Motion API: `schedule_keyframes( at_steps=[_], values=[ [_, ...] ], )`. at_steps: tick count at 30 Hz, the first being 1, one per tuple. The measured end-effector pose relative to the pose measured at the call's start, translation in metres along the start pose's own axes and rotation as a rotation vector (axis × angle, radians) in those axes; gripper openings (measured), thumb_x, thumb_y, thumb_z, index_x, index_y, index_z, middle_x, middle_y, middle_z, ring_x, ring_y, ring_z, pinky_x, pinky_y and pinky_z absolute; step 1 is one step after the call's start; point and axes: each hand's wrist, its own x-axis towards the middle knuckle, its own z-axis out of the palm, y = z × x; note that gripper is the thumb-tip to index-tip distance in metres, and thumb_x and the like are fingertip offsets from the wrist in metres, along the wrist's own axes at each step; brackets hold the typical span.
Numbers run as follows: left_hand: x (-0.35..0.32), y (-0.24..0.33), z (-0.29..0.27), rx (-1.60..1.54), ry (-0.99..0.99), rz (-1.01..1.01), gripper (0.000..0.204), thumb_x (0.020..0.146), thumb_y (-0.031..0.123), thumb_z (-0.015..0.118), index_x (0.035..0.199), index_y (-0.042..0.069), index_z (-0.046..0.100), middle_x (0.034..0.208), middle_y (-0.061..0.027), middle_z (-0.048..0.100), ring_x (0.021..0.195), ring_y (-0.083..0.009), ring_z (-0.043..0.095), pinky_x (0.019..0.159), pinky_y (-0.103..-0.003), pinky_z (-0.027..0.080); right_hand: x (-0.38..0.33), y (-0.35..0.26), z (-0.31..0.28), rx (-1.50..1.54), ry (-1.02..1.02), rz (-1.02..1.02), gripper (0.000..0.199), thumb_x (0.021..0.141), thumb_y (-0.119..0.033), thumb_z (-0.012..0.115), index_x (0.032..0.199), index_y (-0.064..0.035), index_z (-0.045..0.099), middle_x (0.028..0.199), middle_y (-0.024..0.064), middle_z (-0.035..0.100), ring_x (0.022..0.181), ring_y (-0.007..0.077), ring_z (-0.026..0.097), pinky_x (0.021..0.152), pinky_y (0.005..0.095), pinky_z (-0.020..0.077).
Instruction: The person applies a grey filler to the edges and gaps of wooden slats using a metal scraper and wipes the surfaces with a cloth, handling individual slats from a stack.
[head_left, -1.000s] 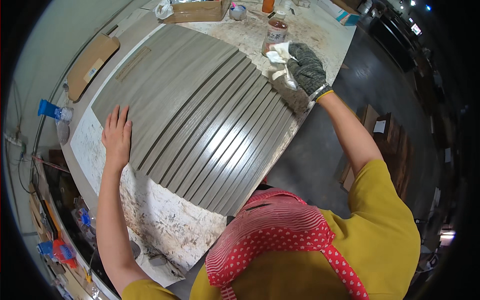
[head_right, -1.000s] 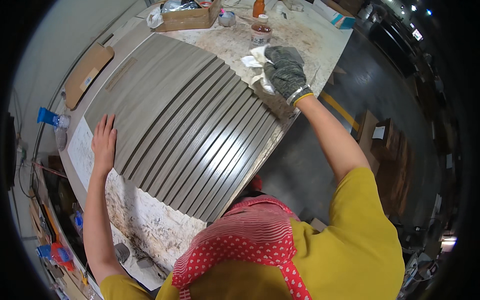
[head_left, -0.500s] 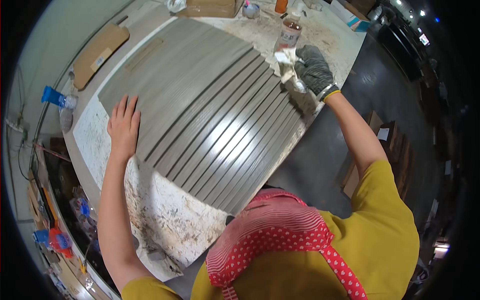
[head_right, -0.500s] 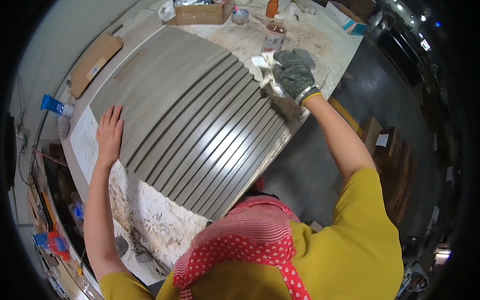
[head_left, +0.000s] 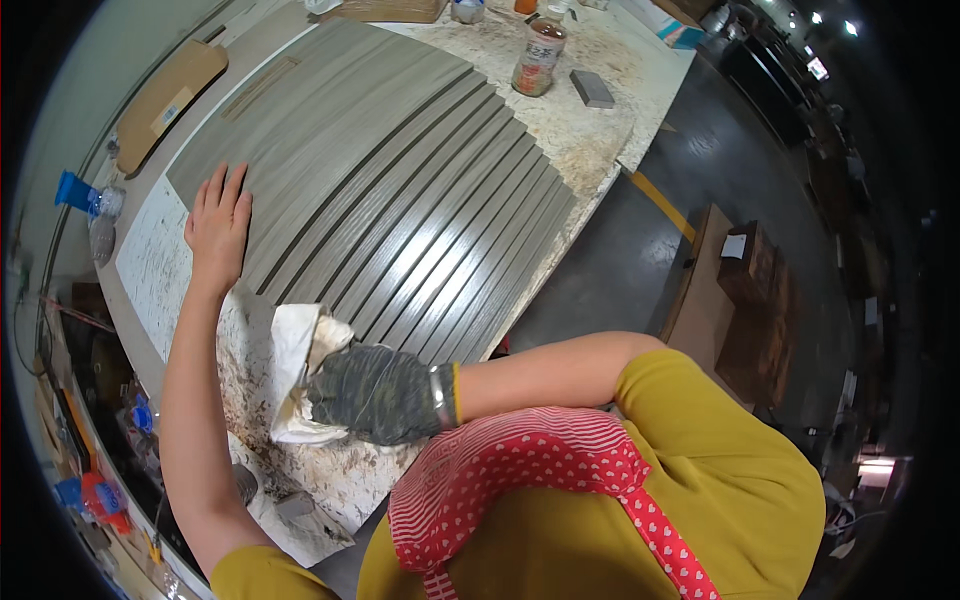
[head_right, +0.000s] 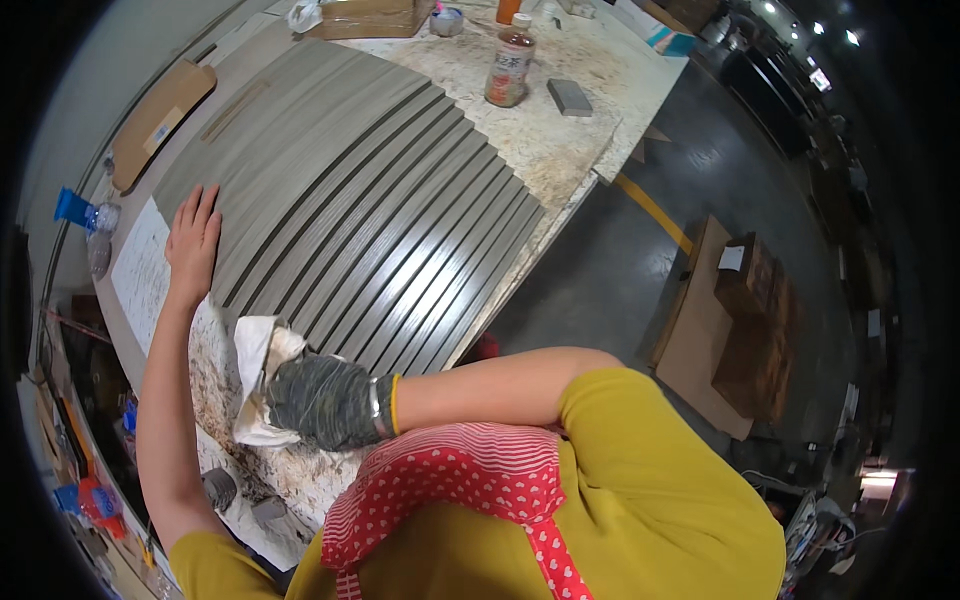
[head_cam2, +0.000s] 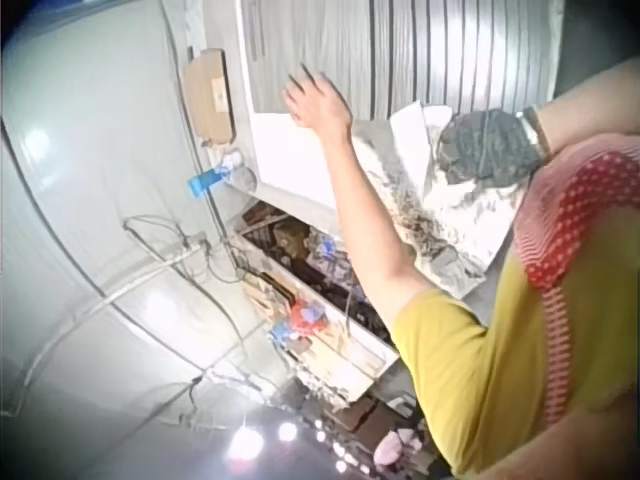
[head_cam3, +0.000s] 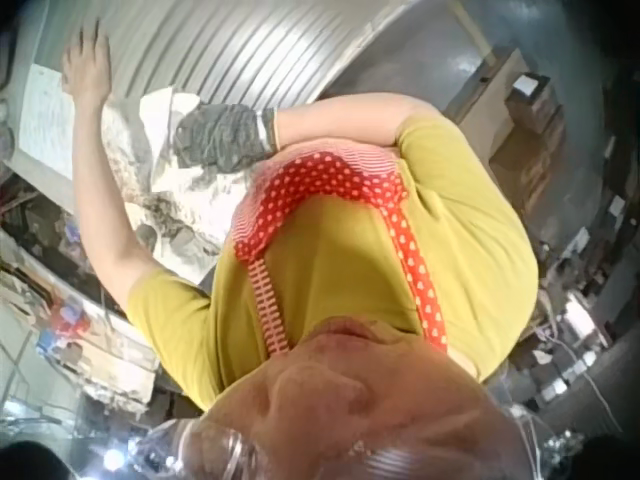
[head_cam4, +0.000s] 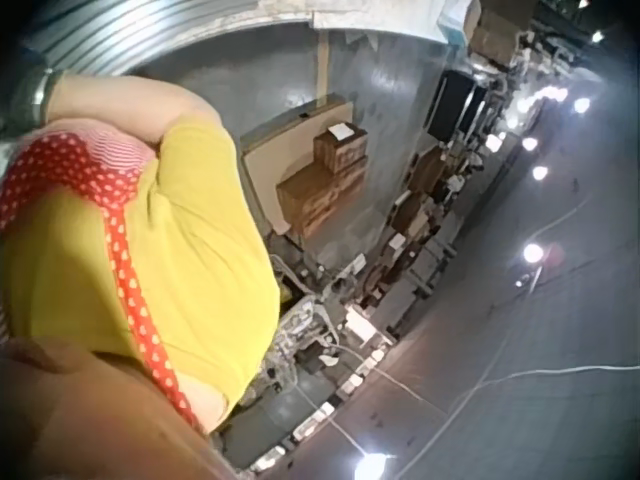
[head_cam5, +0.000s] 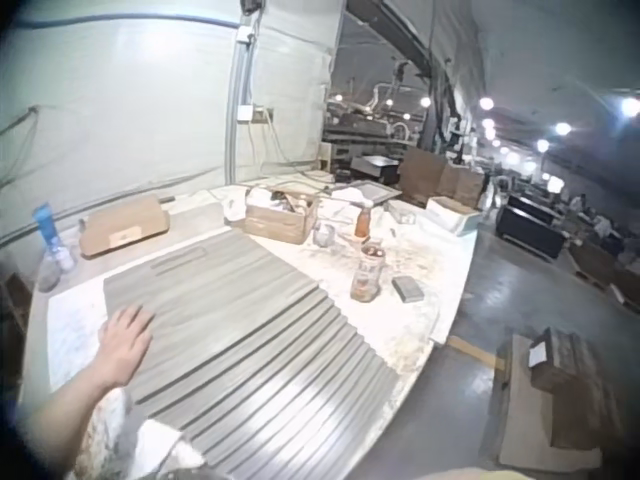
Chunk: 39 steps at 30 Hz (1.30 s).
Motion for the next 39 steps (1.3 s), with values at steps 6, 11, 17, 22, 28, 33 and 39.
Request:
schedule_keyframes(
  at_steps=[6, 11, 17, 22, 28, 33, 39],
  values=[
    [-0.004, 0.006, -0.008, 0.004, -0.018, -0.015, 0.046, 0.098, 0.040, 0.034, 0.141, 0.025, 0.042, 0.149, -0.0049, 0.034, 0.137, -0.0264, 0.029, 0.110, -0.051, 0.016, -0.057, 0.040, -0.121, 0.193, 0.187, 0.353, 0.034, 0.087, -0.025, 0.057, 0.115, -0.0043, 0.055, 0.108, 0.0153, 0.058, 0.100, 0.0259, 0.059, 0.084, 0.0394, 0.0493],
    [0.001, 0.006, -0.008, 0.019, -0.015, -0.003, 0.046, 0.098, 0.040, 0.034, 0.141, 0.023, 0.042, 0.149, -0.0061, 0.034, 0.137, -0.0267, 0.028, 0.109, -0.051, 0.018, -0.039, 0.053, -0.102, -0.280, 0.027, 0.337, 0.039, 0.085, -0.029, 0.059, 0.118, -0.0079, 0.058, 0.121, 0.0168, 0.054, 0.110, 0.0315, 0.055, 0.098, 0.0430, 0.0424],
    [-0.006, 0.008, -0.014, 0.031, -0.038, 0.004, 0.046, 0.099, 0.036, 0.034, 0.141, 0.021, 0.041, 0.148, -0.0076, 0.034, 0.136, -0.0276, 0.030, 0.110, -0.046, 0.021, -0.101, 0.154, -0.177, -0.648, 0.115, 0.491, 0.022, 0.082, -0.019, 0.057, 0.098, -0.0051, 0.063, 0.088, 0.0153, 0.064, 0.085, 0.0284, 0.063, 0.079, 0.0417, 0.0502],
    [0.000, 0.007, -0.008, 0.002, -0.029, -0.003, 0.046, 0.098, 0.039, 0.034, 0.141, 0.022, 0.042, 0.149, -0.0074, 0.033, 0.137, -0.0288, 0.028, 0.110, -0.048, 0.018, -0.168, 0.211, -0.258, -0.782, 0.063, 0.827, 0.024, 0.085, -0.020, 0.053, 0.101, -0.0062, 0.063, 0.099, 0.0178, 0.062, 0.097, 0.0327, 0.059, 0.089, 0.0440, 0.0452],
    [0.001, 0.007, -0.012, -0.021, -0.019, 0.015, 0.046, 0.098, 0.038, 0.034, 0.141, 0.022, 0.042, 0.149, -0.0077, 0.033, 0.137, -0.0286, 0.028, 0.111, -0.047, 0.018, -0.104, 0.128, -0.156, -0.771, 0.057, 0.110, 0.036, 0.071, -0.021, 0.062, 0.102, -0.0025, 0.059, 0.087, 0.0166, 0.061, 0.082, 0.0291, 0.062, 0.074, 0.0419, 0.0513],
    [-0.001, 0.008, -0.014, -0.041, -0.010, 0.032, 0.046, 0.098, 0.037, 0.036, 0.141, 0.022, 0.042, 0.148, -0.0078, 0.034, 0.137, -0.0281, 0.029, 0.110, -0.047, 0.018, -0.144, 0.194, -0.213, -0.876, -0.213, 0.639, 0.025, 0.073, -0.014, 0.060, 0.097, -0.0069, 0.061, 0.096, 0.0150, 0.062, 0.089, 0.0293, 0.062, 0.078, 0.0445, 0.0491],
    [0.003, 0.005, -0.003, -0.012, 0.035, 0.059, 0.045, 0.097, 0.038, 0.038, 0.139, 0.023, 0.045, 0.146, -0.0077, 0.038, 0.135, -0.0287, 0.031, 0.108, -0.050, 0.020, -0.165, 0.187, -0.258, -0.640, 0.309, 0.727, 0.037, 0.084, -0.015, 0.057, 0.120, -0.0040, 0.057, 0.122, 0.0210, 0.057, 0.108, 0.0354, 0.056, 0.098, 0.0378, 0.0435]
  ],
)
